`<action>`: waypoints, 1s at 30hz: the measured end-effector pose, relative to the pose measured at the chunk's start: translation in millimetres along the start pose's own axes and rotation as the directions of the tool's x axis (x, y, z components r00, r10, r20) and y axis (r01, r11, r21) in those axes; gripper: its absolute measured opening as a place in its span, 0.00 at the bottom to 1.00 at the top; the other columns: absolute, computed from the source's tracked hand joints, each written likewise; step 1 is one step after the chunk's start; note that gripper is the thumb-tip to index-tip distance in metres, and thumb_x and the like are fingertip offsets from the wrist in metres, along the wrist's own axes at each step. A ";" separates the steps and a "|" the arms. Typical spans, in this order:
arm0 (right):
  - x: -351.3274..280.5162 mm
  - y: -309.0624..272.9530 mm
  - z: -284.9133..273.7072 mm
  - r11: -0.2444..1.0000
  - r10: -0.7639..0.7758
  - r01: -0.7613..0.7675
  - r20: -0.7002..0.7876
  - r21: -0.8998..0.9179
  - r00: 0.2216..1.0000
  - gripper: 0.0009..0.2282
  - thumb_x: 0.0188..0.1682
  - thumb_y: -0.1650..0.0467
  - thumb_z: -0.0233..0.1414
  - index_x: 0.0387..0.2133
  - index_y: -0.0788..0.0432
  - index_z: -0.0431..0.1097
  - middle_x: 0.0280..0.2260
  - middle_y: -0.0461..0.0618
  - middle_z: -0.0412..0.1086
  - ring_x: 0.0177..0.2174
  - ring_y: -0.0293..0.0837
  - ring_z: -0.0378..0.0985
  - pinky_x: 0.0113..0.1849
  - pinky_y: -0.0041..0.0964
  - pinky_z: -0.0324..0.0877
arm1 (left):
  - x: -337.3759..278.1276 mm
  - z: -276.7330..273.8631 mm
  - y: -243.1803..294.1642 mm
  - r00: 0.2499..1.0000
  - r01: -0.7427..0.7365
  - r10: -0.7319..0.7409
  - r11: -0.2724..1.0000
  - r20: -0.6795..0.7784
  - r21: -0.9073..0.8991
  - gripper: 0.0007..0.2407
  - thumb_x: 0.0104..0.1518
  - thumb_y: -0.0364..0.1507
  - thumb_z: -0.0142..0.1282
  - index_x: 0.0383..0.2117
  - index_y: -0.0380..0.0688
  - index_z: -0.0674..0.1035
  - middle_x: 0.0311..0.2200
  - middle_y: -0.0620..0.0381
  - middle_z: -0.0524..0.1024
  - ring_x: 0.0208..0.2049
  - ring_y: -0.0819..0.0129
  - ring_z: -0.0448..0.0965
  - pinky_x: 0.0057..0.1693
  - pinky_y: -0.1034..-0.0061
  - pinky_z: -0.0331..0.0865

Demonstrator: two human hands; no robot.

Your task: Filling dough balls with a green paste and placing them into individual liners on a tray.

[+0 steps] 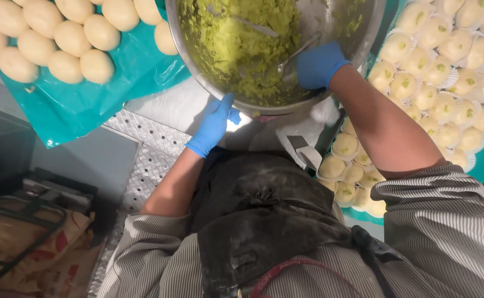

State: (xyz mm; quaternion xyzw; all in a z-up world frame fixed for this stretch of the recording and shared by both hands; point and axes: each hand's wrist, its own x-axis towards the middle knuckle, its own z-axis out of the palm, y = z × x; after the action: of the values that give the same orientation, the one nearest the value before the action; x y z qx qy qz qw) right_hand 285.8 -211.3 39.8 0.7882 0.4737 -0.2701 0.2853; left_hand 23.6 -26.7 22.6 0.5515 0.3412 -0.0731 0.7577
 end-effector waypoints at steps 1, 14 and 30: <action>-3.4 -6.4 -5.6 1.000 0.001 -0.001 0.005 -0.006 1.000 0.13 0.49 0.67 0.44 0.27 0.53 0.80 0.30 0.53 0.80 0.25 0.54 0.79 0.32 0.51 0.68 | -3.3 0.5 1.6 1.000 0.001 -0.001 1.000 0.002 -0.007 0.18 0.67 0.39 0.44 0.33 0.32 0.79 0.20 0.55 0.75 0.25 0.70 0.75 0.40 0.81 0.70; -17.1 -51.9 -28.5 0.876 -0.214 0.207 -0.034 0.436 0.976 0.17 0.51 0.67 0.44 0.23 0.65 0.78 0.24 0.58 0.77 0.33 0.60 0.81 0.43 0.62 0.73 | -15.2 10.5 25.5 0.998 0.027 -0.018 0.985 -0.057 0.172 0.23 0.67 0.45 0.47 0.15 0.45 0.79 0.18 0.57 0.77 0.31 0.67 0.77 0.52 0.78 0.66; -296.7 61.8 123.9 -0.071 0.658 0.430 -0.282 0.900 0.698 0.10 0.50 0.81 0.52 0.43 0.63 0.77 0.36 0.52 0.73 0.38 0.41 0.74 0.44 0.38 0.73 | 12.0 -22.9 -6.8 0.995 0.095 -0.077 0.881 -0.058 0.464 0.23 0.73 0.40 0.41 0.33 0.32 0.84 0.32 0.41 0.81 0.46 0.52 0.79 0.65 0.61 0.61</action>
State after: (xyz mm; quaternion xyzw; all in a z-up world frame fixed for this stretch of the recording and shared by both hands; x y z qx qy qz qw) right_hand 201.9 -498.6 172.6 0.8041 0.1020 -0.1727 -0.5597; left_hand 19.4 -5.8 6.3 0.7029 0.3519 -0.1760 0.5926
